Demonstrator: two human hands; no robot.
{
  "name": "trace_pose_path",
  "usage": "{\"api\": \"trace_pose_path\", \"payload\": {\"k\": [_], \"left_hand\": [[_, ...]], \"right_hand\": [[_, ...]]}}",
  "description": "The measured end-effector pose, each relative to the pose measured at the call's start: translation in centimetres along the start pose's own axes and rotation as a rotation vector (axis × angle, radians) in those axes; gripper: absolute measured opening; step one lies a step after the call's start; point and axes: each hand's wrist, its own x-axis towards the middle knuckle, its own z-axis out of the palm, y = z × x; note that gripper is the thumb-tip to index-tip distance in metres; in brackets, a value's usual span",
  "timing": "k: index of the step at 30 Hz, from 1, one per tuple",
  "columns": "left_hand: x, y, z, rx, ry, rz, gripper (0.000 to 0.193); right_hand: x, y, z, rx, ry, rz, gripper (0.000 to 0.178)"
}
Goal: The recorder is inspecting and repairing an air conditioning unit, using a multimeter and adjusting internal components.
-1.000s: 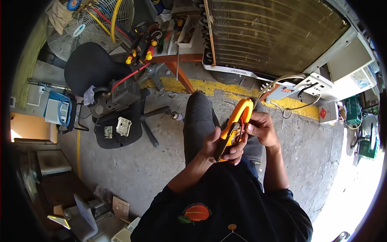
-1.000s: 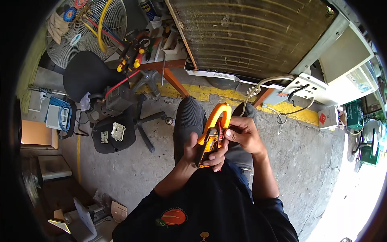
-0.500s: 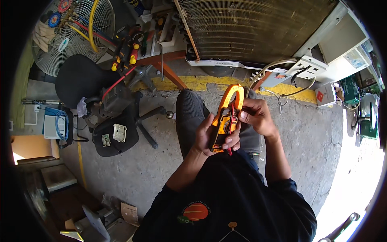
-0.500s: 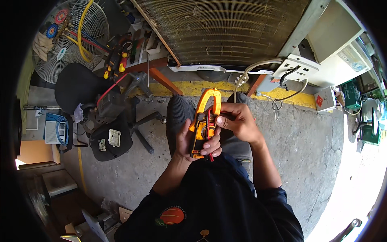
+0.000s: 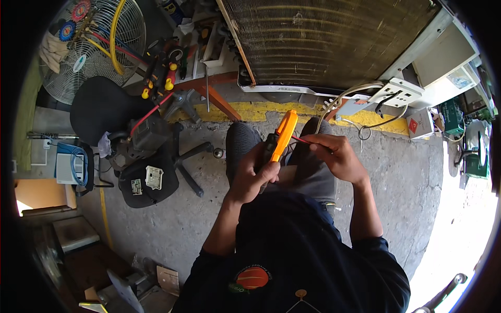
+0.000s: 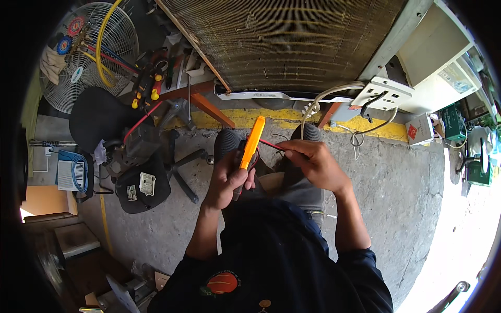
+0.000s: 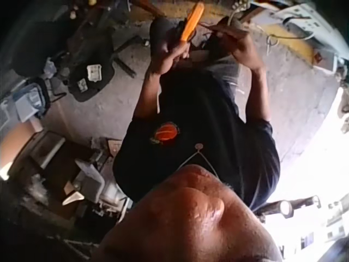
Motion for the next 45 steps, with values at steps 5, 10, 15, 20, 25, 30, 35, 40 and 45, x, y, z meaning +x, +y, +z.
{"api": "trace_pose_path", "payload": {"k": [5,10,15,20,25,30,35,40,45], "left_hand": [[-0.4,-0.1,-0.3,0.903,0.086,0.265,0.061],[-1.2,-0.1,-1.3,1.361,0.02,0.466,0.067],[-1.3,0.2,-1.7,1.586,0.003,0.501,0.071],[-0.2,0.7,-1.1,1.592,-0.052,0.491,0.072],[-0.3,0.6,-1.6,1.55,0.018,0.317,0.071],[0.4,-1.3,-1.2,1.289,0.167,0.418,0.075],[0.1,-1.8,-0.6,1.198,0.256,0.442,0.077],[-0.3,-0.8,-0.5,1.362,0.308,0.401,0.077],[-0.4,-0.5,-0.1,1.381,0.222,0.367,0.077]], "right_hand": [[-0.4,-0.4,-2.4,-0.086,-0.125,0.04,0.023],[0.4,0.2,-3.2,-0.061,-0.18,0.005,0.025],[0.1,-2.6,-1.6,-0.209,-0.174,-0.007,0.025],[-1.0,-2.5,3.0,-0.308,-0.129,-0.214,0.018],[-2.2,-3.2,3.4,-0.142,-0.019,0.012,0.012],[-2.9,-2.1,5.0,0.208,0.019,0.141,0.013],[-3.0,-2.7,7.6,0.583,0.187,0.195,0.012],[-2.4,-2.7,7.6,0.325,0.256,0.288,0.014],[-2.1,-3.5,8.2,0.344,0.193,0.233,0.016]]}}
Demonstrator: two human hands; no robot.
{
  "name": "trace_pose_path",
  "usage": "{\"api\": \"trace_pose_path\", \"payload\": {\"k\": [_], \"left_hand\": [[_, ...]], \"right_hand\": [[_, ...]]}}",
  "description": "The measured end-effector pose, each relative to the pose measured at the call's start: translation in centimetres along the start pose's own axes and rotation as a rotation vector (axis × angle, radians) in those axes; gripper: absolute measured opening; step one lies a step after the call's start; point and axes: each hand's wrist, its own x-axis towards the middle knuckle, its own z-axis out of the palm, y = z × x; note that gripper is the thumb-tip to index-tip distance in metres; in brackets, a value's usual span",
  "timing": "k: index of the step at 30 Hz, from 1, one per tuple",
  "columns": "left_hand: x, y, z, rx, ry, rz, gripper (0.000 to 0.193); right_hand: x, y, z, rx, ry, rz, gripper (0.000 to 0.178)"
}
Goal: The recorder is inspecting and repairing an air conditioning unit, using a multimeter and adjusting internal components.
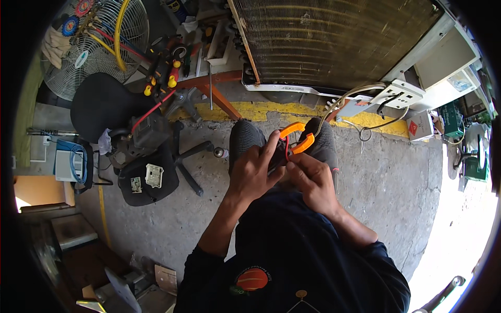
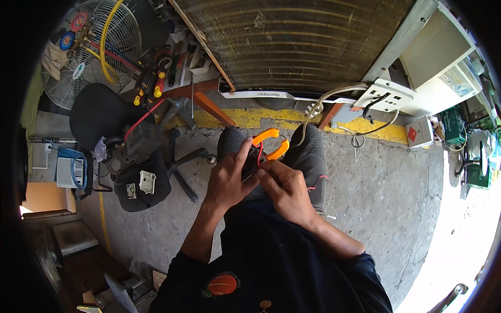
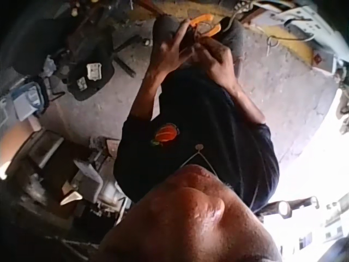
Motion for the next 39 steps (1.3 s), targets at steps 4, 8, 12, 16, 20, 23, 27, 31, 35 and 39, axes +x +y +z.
{"api": "trace_pose_path", "payload": {"k": [4,8,12,16,20,23,27,31,35,39], "left_hand": [[0.0,-1.1,-0.8,-0.107,0.004,-0.019,0.078],[0.2,-1.4,-1.3,-0.312,0.021,-0.062,0.078],[0.5,-0.5,-2.4,-0.654,-0.013,-0.084,0.076],[0.1,0.6,-3.9,-0.814,-0.345,-0.141,0.076],[-0.4,0.0,-4.0,-0.928,-0.36,-0.096,0.077],[-0.6,-0.2,-4.8,-0.977,-0.411,-0.11,0.077],[-0.4,-0.6,-6.1,-1.014,-0.546,-0.184,0.077],[-0.5,-1.2,-6.7,-0.936,-0.636,-0.2,0.08],[-0.4,0.2,-7.0,-0.973,-0.646,-0.144,0.08],[0.4,0.5,-6.8,-0.97,-0.656,-0.106,0.08]], "right_hand": [[0.2,0.5,-1.7,-0.004,-0.067,-0.011,0.015],[0.9,0.6,-3.1,-0.156,-0.079,-0.066,0.012],[2.3,0.1,-3.8,-0.466,0.0,-0.264,0.009],[4.1,0.2,-5.9,-0.791,0.195,-0.628,0.01],[4.2,-0.7,-7.0,-1.051,0.109,-0.991,0.011],[4.1,-2.0,-7.0,-1.156,0.045,-1.133,0.012],[3.8,-4.5,-6.7,-1.23,-0.049,-1.203,0.009],[4.7,-6.3,-7.4,-0.891,-0.439,-0.969,0.006],[6.7,-3.7,-7.5,-0.433,-0.563,-0.784,0.01],[6.8,2.8,-6.0,-0.066,-0.604,-0.439,0.023]]}}
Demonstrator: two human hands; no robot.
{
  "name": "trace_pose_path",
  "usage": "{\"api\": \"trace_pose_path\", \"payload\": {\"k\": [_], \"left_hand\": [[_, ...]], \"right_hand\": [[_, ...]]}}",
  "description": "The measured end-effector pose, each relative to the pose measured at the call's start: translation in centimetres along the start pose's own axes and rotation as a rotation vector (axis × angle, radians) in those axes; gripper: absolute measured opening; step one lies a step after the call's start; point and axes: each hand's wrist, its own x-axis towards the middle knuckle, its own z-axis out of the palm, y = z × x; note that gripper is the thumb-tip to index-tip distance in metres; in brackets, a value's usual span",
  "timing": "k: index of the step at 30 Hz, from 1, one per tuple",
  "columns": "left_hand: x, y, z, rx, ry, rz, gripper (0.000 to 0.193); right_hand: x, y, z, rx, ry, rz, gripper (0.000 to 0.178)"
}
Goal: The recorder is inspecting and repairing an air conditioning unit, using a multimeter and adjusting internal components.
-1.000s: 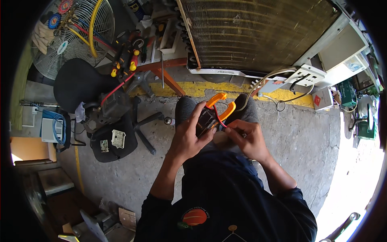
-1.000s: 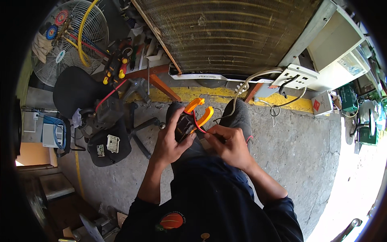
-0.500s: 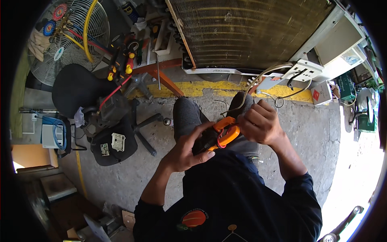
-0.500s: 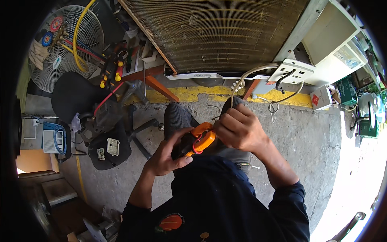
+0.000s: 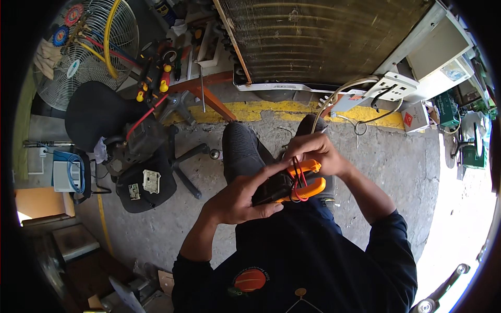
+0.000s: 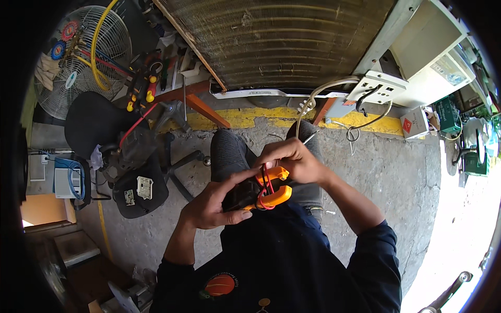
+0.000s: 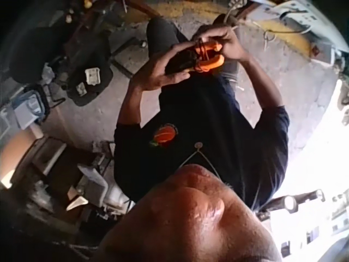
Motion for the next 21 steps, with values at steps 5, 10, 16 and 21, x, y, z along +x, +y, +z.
{"api": "trace_pose_path", "payload": {"k": [5,10,16,21], "left_hand": [[0.3,-0.8,1.3,0.044,0.107,0.06,0.081],[0.3,-0.7,1.3,0.092,0.161,0.081,0.08],[-0.4,-1.7,0.7,0.326,0.179,0.036,0.079],[-0.1,-0.9,1.4,0.646,0.214,0.094,0.078]], "right_hand": [[-1.6,2.6,4.0,0.103,0.152,0.015,0.027],[-1.6,1.6,3.3,-0.064,0.179,0.052,0.022],[-1.6,-4.4,-2.2,-0.098,-0.108,0.394,0.015],[-0.7,-6.8,-3.6,-0.205,-0.264,0.441,0.021]]}}
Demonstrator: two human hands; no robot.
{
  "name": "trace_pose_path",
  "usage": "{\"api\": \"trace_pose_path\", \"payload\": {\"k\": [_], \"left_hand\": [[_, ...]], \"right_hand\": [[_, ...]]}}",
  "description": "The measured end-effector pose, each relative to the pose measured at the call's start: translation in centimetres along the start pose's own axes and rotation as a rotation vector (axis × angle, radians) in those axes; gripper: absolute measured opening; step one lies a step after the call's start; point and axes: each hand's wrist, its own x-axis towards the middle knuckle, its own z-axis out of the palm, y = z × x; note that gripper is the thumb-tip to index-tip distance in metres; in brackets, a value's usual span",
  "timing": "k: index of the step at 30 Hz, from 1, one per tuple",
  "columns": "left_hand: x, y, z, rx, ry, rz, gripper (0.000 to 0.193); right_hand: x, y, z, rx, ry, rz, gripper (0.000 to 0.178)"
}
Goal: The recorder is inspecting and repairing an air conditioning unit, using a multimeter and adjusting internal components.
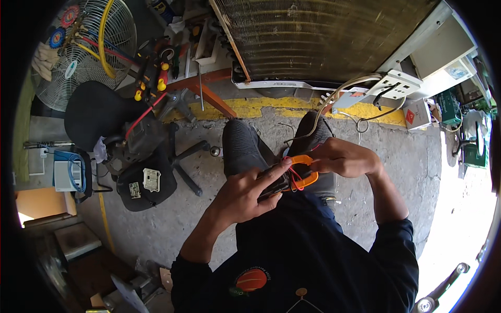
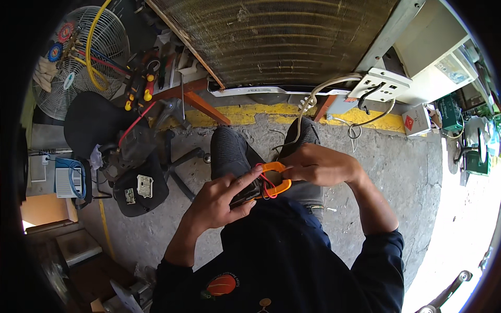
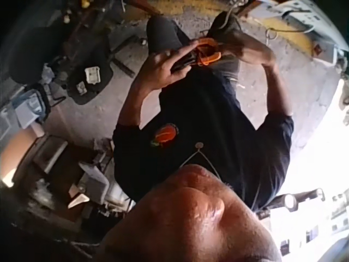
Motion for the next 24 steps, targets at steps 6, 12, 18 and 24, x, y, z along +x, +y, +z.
{"api": "trace_pose_path", "payload": {"k": [6,12,18,24], "left_hand": [[0.1,-0.3,1.2,0.223,0.101,0.015,0.08],[0.6,-1.6,2.4,0.412,0.139,0.029,0.08],[0.5,-2.1,3.1,0.428,0.089,0.019,0.08],[0.9,-2.6,2.8,0.392,0.151,-0.046,0.078]], "right_hand": [[0.4,-0.2,2.1,-0.051,0.069,0.132,0.03],[1.3,0.5,6.4,-0.638,0.517,0.128,0.03],[1.9,0.7,6.3,-0.796,0.559,0.093,0.023],[2.7,1.5,9.9,-0.727,0.839,-0.085,0.01]]}}
